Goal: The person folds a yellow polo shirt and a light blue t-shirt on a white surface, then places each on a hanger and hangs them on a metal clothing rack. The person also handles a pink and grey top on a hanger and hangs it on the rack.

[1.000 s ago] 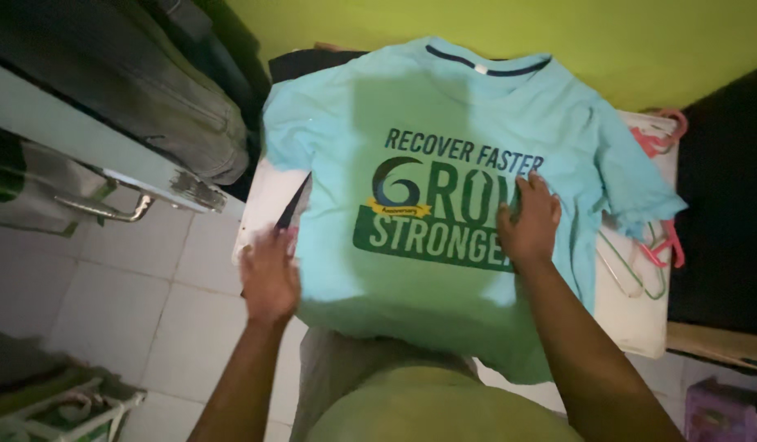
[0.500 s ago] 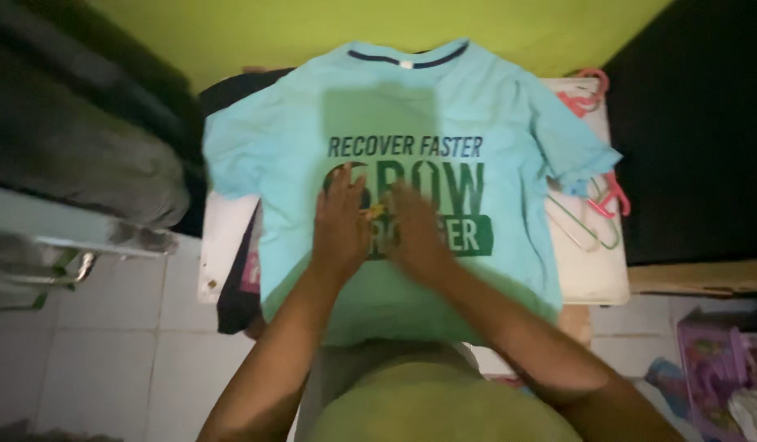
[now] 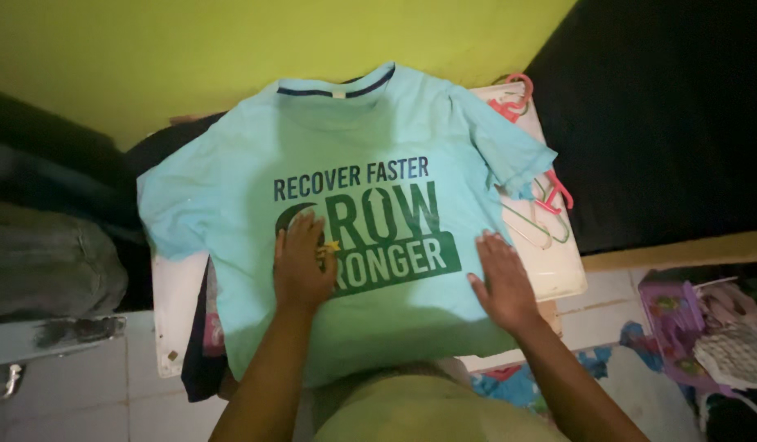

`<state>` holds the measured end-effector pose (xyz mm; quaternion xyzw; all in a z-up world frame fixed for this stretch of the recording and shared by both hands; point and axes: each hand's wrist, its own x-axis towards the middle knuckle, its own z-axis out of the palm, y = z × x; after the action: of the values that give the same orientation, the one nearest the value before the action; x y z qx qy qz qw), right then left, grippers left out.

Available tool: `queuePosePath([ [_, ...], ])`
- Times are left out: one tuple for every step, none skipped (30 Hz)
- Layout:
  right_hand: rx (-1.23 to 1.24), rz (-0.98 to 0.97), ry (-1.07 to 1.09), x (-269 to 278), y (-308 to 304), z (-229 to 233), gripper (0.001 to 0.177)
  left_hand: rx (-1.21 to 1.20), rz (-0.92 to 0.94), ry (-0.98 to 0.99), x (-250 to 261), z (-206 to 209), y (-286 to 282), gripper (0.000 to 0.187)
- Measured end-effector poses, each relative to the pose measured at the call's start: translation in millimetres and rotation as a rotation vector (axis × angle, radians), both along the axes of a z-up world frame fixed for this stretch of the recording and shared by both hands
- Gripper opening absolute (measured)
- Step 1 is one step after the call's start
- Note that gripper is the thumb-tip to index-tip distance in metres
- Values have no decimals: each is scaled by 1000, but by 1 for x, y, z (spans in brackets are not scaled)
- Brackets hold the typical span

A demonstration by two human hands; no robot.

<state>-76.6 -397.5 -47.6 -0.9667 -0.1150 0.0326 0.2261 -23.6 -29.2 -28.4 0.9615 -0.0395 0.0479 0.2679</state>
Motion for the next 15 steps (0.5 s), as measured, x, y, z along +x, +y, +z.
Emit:
queuePosePath([
  [0, -49, -8, -2, -2, 1, 72, -6, 4, 18, 0, 3, 0, 54],
  [-22, -136, -2, -4, 0, 0, 70, -11, 6, 35, 0, 5, -1, 54],
  [-44, -222, 4, -4, 6, 1, 68, -12, 8, 35, -1, 6, -3, 54],
  [-64, -308, 4, 0, 15, 1, 66, -13, 11, 29, -1, 8, -3, 54],
  [12, -249, -65, 4, 27, 3, 65, -13, 13, 24, -1, 8, -3, 54],
  [90, -190, -134, 10, 43, 5, 64, -11, 7, 12, 3, 7, -1, 54],
  [167, -130, -204, 16, 61, 8, 64, -10, 0, 0, 6, 5, 0, 54],
  [267, -26, -131, 25, 81, 10, 72, -9, -8, -11, 4, 4, -1, 54],
  [366, 79, -60, 35, 103, 12, 81, 26, -4, -35, 2, 2, -2, 54],
  [187, 201, 101, 42, 127, 15, 75, 59, -1, -60, 3, 0, -3, 54],
  [6, 316, 262, 50, 153, 16, 69, 91, 2, -84, 4, -2, -3, 54],
  [120, 385, 180, 55, 171, 19, 69, 107, 9, -77, 4, -3, -3, 51],
  [233, 452, 96, 62, 181, 20, 69, 123, 15, -69, 4, -4, -3, 47],
  [255, 476, 66, 72, 186, 20, 72, 140, 22, -63, 5, -3, -3, 44],
  [277, 501, 36, 85, 189, 19, 75, 117, 18, -35, 5, -1, -2, 51],
])
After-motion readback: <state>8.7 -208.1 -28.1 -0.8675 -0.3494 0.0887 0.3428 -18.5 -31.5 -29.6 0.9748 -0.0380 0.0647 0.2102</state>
